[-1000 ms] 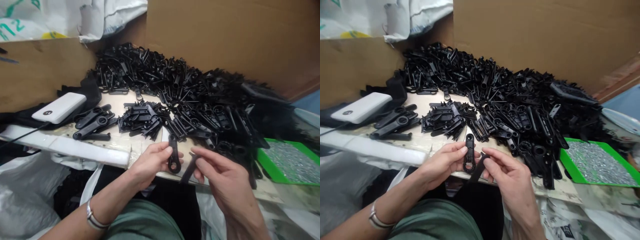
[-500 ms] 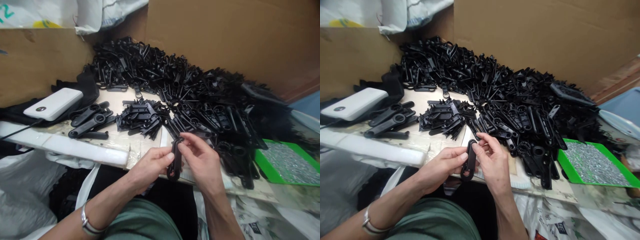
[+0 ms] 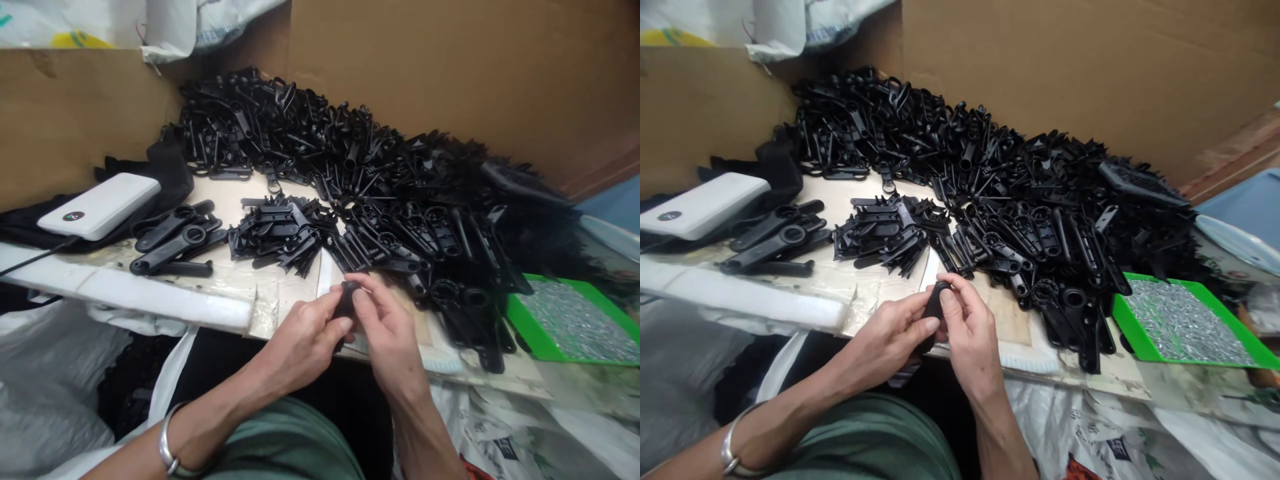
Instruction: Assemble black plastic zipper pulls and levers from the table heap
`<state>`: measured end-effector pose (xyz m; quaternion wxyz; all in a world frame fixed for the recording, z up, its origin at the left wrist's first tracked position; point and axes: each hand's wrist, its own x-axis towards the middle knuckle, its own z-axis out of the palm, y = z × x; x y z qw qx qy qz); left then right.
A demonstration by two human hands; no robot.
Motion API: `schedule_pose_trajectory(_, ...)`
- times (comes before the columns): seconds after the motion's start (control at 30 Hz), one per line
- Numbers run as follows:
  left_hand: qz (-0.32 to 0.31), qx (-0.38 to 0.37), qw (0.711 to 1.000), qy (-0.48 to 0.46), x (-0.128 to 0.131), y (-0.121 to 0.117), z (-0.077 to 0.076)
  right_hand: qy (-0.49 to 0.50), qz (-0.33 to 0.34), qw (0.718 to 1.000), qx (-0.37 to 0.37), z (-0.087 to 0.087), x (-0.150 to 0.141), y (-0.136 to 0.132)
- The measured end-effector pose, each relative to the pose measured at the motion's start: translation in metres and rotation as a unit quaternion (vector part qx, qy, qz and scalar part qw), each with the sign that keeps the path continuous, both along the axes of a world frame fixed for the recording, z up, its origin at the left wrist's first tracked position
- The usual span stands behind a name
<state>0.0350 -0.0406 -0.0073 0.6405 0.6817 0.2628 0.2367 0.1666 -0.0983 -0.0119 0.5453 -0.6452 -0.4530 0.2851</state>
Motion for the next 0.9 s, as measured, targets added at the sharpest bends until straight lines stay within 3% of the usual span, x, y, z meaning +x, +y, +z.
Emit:
schedule_pose_trajectory(0.07,-0.003,0.051,0.998,0.025,-0.001,0.000,0.004,0.099,0.069,0.993,-0.020,0.001,0.003,-0.002)
schedule_pose_trajectory(0.13,-0.015,0.073,0.997,0.034,-0.002,-0.001,0.007,0.152,0.096,0.984,-0.021,0.002,0.005,-0.004)
schedule_pose_trajectory(0.33,-0.009,0.061,0.995,0.081,-0.002,-0.002,0.009,0.068,-0.010,0.998,-0.006,0.001,-0.001,-0.005)
schedule_pose_trajectory(0.53,-0.021,0.070,0.995,0.074,-0.008,-0.001,0.011,0.151,0.001,0.988,-0.027,-0.012,0.004,-0.007)
schedule_pose_trajectory(0.63,-0.017,0.092,0.991,0.093,-0.019,0.004,0.017,0.157,0.045,0.986,-0.044,-0.010,0.003,0.000)
schedule_pose_trajectory(0.77,0.022,0.154,0.983,0.102,-0.051,0.015,0.031,0.027,0.140,0.989,-0.044,0.013,-0.005,0.025)
schedule_pose_trajectory(0.83,0.101,0.228,0.962,0.109,-0.074,0.023,0.038,-0.102,0.130,0.986,0.007,0.028,-0.012,0.042)
schedule_pose_trajectory(0.9,0.232,0.318,0.908,0.142,-0.100,0.034,0.041,-0.261,0.111,0.955,0.092,0.039,-0.023,0.061)
